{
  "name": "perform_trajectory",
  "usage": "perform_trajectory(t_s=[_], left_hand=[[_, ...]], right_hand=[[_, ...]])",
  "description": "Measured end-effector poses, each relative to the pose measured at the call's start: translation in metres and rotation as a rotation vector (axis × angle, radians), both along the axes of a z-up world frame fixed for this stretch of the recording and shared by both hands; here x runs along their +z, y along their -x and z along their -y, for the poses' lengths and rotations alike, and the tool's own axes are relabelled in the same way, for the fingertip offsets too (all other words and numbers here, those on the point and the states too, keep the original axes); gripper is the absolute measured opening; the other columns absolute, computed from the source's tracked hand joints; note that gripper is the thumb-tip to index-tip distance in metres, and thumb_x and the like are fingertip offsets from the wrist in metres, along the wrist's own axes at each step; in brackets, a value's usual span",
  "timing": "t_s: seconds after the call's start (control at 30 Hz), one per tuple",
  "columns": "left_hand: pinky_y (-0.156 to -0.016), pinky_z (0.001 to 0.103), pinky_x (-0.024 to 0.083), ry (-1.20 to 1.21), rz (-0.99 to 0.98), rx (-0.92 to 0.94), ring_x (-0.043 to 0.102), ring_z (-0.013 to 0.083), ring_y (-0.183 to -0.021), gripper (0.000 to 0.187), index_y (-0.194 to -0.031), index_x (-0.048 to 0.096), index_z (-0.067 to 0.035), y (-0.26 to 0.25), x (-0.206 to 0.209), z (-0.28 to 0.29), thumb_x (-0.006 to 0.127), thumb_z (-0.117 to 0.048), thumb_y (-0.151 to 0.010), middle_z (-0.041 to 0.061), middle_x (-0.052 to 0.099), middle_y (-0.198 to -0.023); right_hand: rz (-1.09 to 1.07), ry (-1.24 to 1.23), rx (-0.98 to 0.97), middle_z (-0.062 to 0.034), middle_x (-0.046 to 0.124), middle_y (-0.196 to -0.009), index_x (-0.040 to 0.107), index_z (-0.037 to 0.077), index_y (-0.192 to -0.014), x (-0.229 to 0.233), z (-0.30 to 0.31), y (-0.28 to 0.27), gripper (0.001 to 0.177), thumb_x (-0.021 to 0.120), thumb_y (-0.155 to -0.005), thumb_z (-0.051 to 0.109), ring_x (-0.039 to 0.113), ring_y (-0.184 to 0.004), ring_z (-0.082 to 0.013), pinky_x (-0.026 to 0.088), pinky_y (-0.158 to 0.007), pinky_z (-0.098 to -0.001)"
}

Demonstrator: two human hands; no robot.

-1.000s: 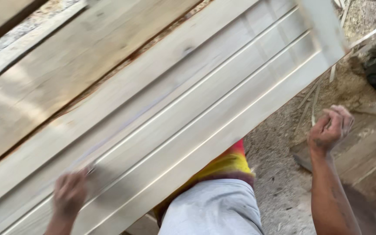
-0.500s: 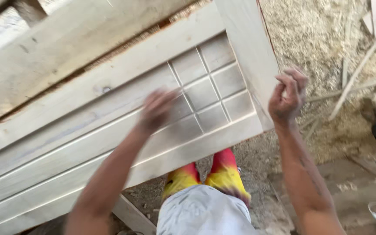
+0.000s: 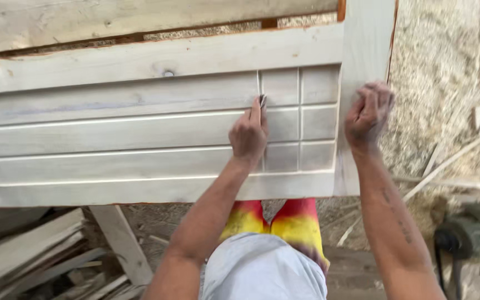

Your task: The person sands a wooden door with a piece of sandpaper, moving their hand along the grooves and flat surfaces.

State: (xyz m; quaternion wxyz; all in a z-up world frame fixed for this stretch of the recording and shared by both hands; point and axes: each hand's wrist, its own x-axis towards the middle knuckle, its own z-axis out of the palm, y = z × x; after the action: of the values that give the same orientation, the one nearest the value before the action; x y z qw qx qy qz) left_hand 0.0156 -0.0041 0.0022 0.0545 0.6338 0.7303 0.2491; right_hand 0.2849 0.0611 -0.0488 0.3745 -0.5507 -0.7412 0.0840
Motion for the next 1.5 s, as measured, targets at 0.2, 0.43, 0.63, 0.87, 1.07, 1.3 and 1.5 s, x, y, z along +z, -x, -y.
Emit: perform_trajectory(t_s=[0.2,0.43,0.63,0.87,1.07,1.3,1.5], left_hand=[[-0.05,0.041,0.053,0.083,-0.089,0.165,0.064,0.0254,-0.056,0.047,-0.138,0.06,0.002,-0.024,-0.019,-0.002,0.064,-0.003,-0.092,0.009,0.066,-0.07],[-0.053,0.044,0.052,0.106,-0.191,0.219,0.064,0.0274,-0.06,0.013,-0.113,0.065,-0.008,-0.016,-0.035,-0.027,0.062,-0.007,-0.101,0.011,0.066,-0.069],[-0.067,0.038,0.059,0.087,-0.058,0.181,0.07,0.0219,-0.074,0.036,-0.139,0.062,-0.01,-0.048,-0.024,0.086,0.06,-0.004,-0.103,0.015,0.071,-0.1],[-0.061,0.039,0.054,0.14,-0.114,0.231,0.065,0.0234,-0.066,0.043,-0.139,0.061,-0.005,-0.039,-0.036,0.086,0.061,-0.004,-0.095,0.014,0.072,-0.092],[-0.06,0.038,0.054,-0.02,-0.23,0.194,0.061,0.0208,-0.061,0.051,-0.141,0.058,-0.007,-0.017,-0.046,-0.011,0.058,0.001,-0.091,0.008,0.067,-0.074],[-0.055,0.034,0.054,0.063,-0.181,0.154,0.065,0.0178,-0.06,0.048,-0.141,0.058,-0.002,-0.039,-0.017,0.08,0.056,0.001,-0.092,0.018,0.075,-0.102],[-0.051,0.038,0.052,0.169,-0.088,0.196,0.062,0.0218,-0.057,0.05,-0.145,0.057,0.001,-0.017,-0.048,0.026,0.054,0.001,-0.095,0.009,0.067,-0.069]], right_hand=[[-0.016,0.037,0.104,-0.0142,0.067,-0.115,0.064,0.004,-0.099,-0.021,-0.006,-0.006,0.011,0.059,-0.108,0.002,0.061,-0.117,-0.0335,0.046,-0.108,-0.0449],[0.094,0.036,0.126,-0.0192,0.064,-0.116,0.066,0.002,-0.104,0.004,0.005,-0.003,0.008,0.058,-0.104,0.003,0.056,-0.111,-0.0361,0.041,-0.101,-0.047],[0.025,0.069,0.152,-0.0105,0.066,-0.119,0.063,0.007,-0.096,0.001,0.003,0.0,0.011,0.058,-0.104,0.0,0.059,-0.123,-0.0327,0.043,-0.105,-0.0447],[0.056,0.05,0.168,-0.0108,0.064,-0.12,0.064,0.007,-0.102,-0.004,0.009,-0.001,0.011,0.06,-0.101,-0.002,0.058,-0.127,-0.0306,0.043,-0.109,-0.0441],[0.028,0.052,0.199,-0.0127,0.064,-0.119,0.063,0.006,-0.1,-0.006,0.0,0.004,0.008,0.063,-0.103,-0.002,0.058,-0.116,-0.032,0.044,-0.103,-0.0447],[0.014,0.033,0.187,-0.0135,0.063,-0.118,0.063,0.006,-0.1,0.019,-0.001,0.012,0.008,0.063,-0.1,-0.002,0.058,-0.118,-0.0352,0.045,-0.105,-0.0478],[0.046,0.097,0.184,-0.0146,0.063,-0.121,0.065,0.004,-0.104,0.014,0.008,0.003,0.007,0.061,-0.1,0.0,0.056,-0.121,-0.0347,0.044,-0.107,-0.0471]])
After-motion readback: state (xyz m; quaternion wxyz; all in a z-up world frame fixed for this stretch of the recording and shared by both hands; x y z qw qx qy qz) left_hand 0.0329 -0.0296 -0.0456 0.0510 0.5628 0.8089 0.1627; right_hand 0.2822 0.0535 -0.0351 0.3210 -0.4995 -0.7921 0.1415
